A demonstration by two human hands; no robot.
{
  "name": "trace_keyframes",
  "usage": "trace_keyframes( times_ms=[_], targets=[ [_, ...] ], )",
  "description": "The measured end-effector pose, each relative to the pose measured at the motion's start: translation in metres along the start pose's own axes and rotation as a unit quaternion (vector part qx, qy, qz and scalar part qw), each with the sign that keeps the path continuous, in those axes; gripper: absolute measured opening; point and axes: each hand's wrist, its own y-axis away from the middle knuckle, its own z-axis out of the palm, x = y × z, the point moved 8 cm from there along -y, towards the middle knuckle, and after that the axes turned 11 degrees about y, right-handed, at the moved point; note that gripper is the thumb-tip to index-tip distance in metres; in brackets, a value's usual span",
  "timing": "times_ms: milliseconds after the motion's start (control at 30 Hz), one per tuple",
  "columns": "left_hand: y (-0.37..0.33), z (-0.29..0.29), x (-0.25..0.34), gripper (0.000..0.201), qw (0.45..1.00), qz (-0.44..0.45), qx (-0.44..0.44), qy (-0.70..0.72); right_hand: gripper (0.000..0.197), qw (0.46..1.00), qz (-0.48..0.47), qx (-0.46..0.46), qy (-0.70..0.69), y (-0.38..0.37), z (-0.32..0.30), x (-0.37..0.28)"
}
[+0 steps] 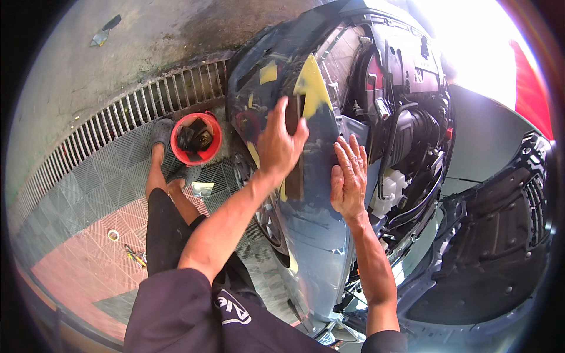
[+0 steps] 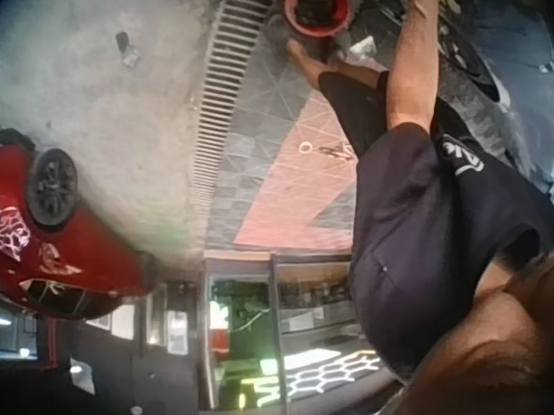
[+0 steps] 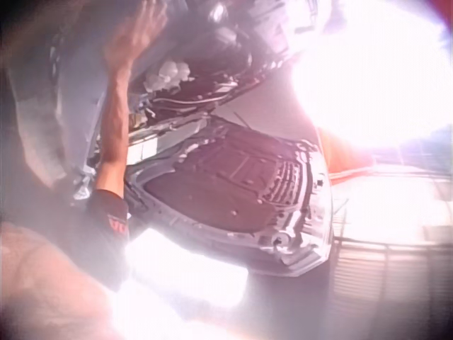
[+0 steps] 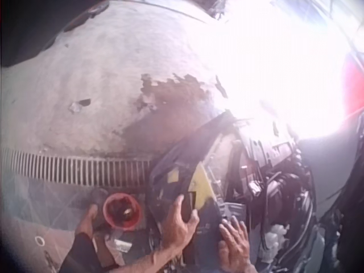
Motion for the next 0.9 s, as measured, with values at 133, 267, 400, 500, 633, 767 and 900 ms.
trace_keyframes(
  times_ms=[133,267,400,500,633,767,900],
  targets=[
    [-0.032,0.003,0.008,0.065,0.999,0.033,-0.026,-0.026,0.048,1.000,0.008,-0.009,0.002,0.002,0.002,0.000],
    [0.007,-0.006,-0.001,0.061,0.998,0.041,-0.036,-0.012,0.048,1.000,0.008,-0.022,-0.003,-0.002,0.002,0.000],
    [-0.083,0.011,0.021,0.059,0.994,0.040,-0.069,-0.071,0.048,1.000,0.008,-0.027,-0.013,-0.006,0.004,-0.001],
    [-0.099,0.016,0.020,0.058,0.992,0.045,-0.086,-0.077,0.049,0.999,0.015,-0.035,-0.009,-0.004,0.005,0.000],
    [-0.069,0.010,0.017,0.058,0.992,0.048,-0.101,-0.064,0.050,0.999,0.019,-0.046,-0.006,-0.002,0.004,0.002],
    [-0.142,0.026,0.032,0.054,0.990,0.065,-0.095,-0.076,0.050,0.999,0.021,-0.049,-0.012,-0.006,0.007,0.002],
    [-0.104,0.019,0.019,0.056,0.990,0.034,-0.123,-0.061,0.049,0.998,0.031,-0.060,-0.006,-0.002,0.006,0.002]
  ],
)
